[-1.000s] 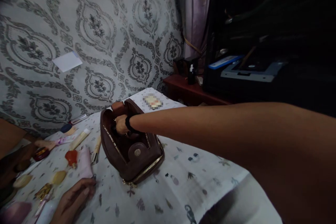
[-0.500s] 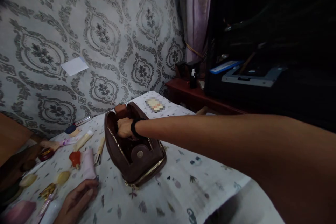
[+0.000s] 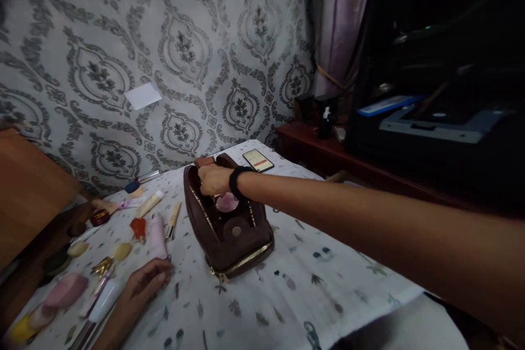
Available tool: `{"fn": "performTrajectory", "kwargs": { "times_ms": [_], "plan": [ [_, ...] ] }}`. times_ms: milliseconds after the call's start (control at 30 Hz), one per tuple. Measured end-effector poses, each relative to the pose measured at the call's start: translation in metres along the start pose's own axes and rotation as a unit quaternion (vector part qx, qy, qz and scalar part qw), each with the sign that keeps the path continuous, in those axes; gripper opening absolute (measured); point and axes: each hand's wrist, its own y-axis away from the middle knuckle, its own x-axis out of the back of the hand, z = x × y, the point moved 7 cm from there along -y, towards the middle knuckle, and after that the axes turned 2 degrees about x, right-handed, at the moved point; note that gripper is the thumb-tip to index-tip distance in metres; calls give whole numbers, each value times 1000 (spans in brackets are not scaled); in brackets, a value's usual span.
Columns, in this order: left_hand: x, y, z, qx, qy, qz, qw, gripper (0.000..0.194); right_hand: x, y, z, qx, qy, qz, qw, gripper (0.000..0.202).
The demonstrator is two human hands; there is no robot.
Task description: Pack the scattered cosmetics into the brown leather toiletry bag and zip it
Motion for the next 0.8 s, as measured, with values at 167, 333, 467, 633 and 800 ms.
{"fn": "performTrajectory", "kwargs": {
  "times_ms": [167,333,467,633,800],
  "plan": [
    [-5,2,7,-18,25,11,999,50,26,18,-23,60,7,96,994,23],
    [-4,4,9,-30,30,17,999,39,27,77,-69,224,-75,297,925,21],
    [-2,4,9,-68,58,24,996,34,-39,114,-110,398,-83,253,878,29],
    [4,3,9,-87,49,53,994,30,-139,88,-107,316,-145,138,927,17],
    [15,7,19,-101,-29,113,988,25,-188,34,-81,119,-299,94,942,15]
  ]
}}
